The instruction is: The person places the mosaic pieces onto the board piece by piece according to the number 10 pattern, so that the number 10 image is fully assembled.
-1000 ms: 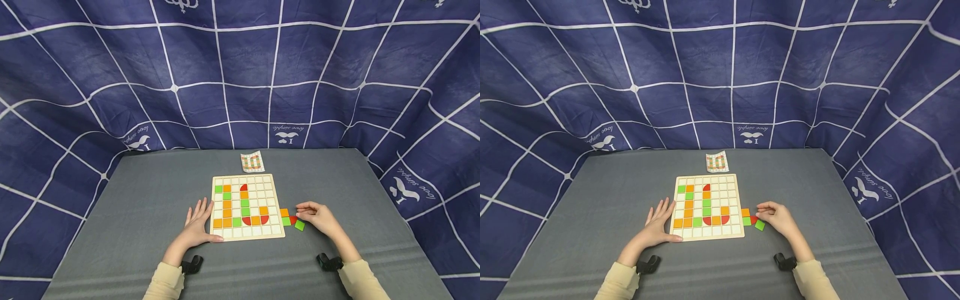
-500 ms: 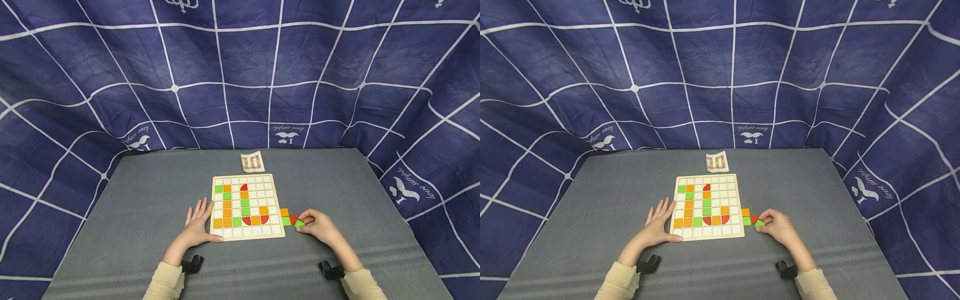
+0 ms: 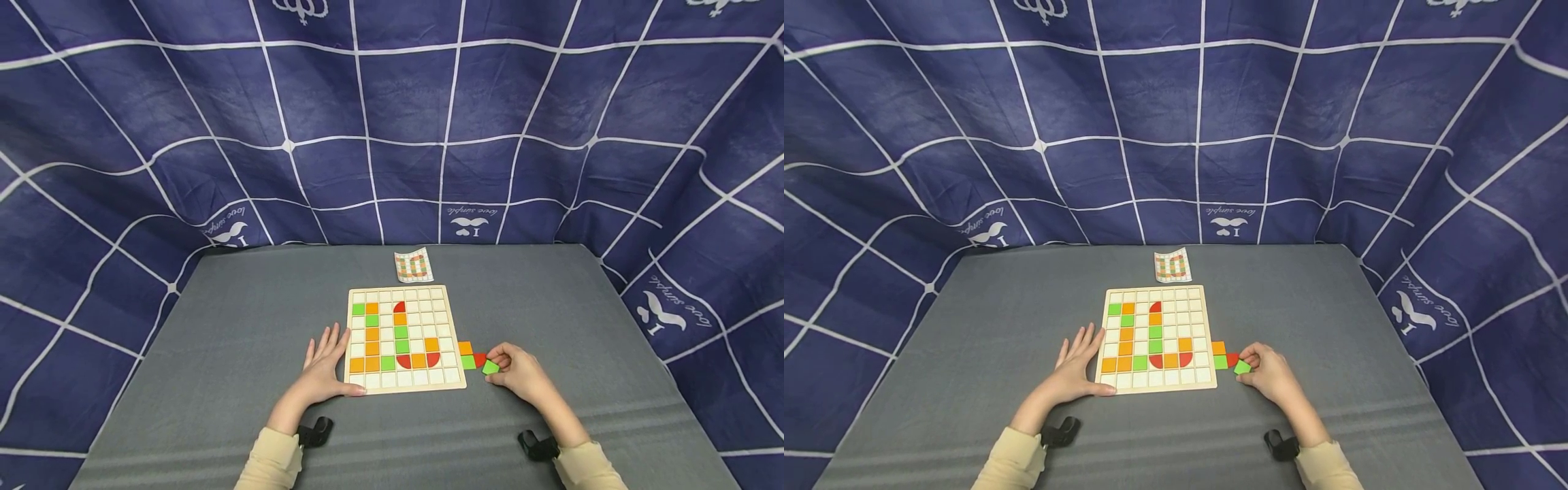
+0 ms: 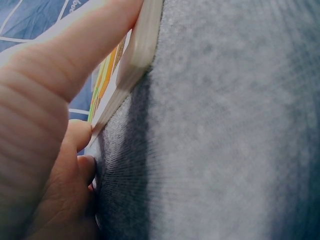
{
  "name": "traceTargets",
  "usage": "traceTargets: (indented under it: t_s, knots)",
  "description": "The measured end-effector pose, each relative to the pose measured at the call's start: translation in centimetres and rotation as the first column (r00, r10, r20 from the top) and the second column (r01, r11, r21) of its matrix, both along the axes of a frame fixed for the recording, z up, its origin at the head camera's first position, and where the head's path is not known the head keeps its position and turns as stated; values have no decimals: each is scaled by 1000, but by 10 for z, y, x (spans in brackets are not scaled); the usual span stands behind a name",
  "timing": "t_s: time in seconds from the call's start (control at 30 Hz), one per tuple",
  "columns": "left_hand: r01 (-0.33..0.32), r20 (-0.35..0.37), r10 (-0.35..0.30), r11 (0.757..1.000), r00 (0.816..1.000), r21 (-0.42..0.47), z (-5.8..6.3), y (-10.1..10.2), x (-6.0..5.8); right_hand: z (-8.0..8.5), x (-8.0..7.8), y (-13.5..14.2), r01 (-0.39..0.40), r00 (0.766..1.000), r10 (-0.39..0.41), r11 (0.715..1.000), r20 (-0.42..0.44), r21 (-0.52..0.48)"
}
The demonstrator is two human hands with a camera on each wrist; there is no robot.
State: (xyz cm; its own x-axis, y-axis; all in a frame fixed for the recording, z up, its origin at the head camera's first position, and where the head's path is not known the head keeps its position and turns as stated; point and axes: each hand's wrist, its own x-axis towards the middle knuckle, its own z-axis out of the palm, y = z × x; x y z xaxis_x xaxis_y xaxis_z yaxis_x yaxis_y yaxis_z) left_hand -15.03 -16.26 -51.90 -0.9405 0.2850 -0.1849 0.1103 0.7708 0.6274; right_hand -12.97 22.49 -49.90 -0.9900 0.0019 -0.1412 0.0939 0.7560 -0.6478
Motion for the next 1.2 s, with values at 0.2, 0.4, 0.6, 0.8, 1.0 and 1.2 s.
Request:
traceTargets:
  t_s: [0.2,0.4,0.6,0.8,1.0,1.2]
  knots:
    - [4,-21,-4,1000,1000,8,-1,0,1,1,2,2,-10,999,11,1000,-31,25]
    - [6,-38,-6,1000,999,7,-1,0,2,2,4,7,-19,999,18,999,-41,-32]
    - [3,-39,-3,1000,999,-1,-1,0,3,-1,1,13,-4,1000,2,986,-11,-165]
    - [3,-26,-3,1000,1000,-4,-2,0,2,4,-7,13,26,1000,-22,960,20,-280]
    - [0,-16,0,1000,1000,2,-3,0,1,12,-18,8,34,999,-34,948,8,-316]
    - [3,-40,-3,1000,999,3,-3,-1,2,17,-32,-3,65,998,-62,915,20,-398]
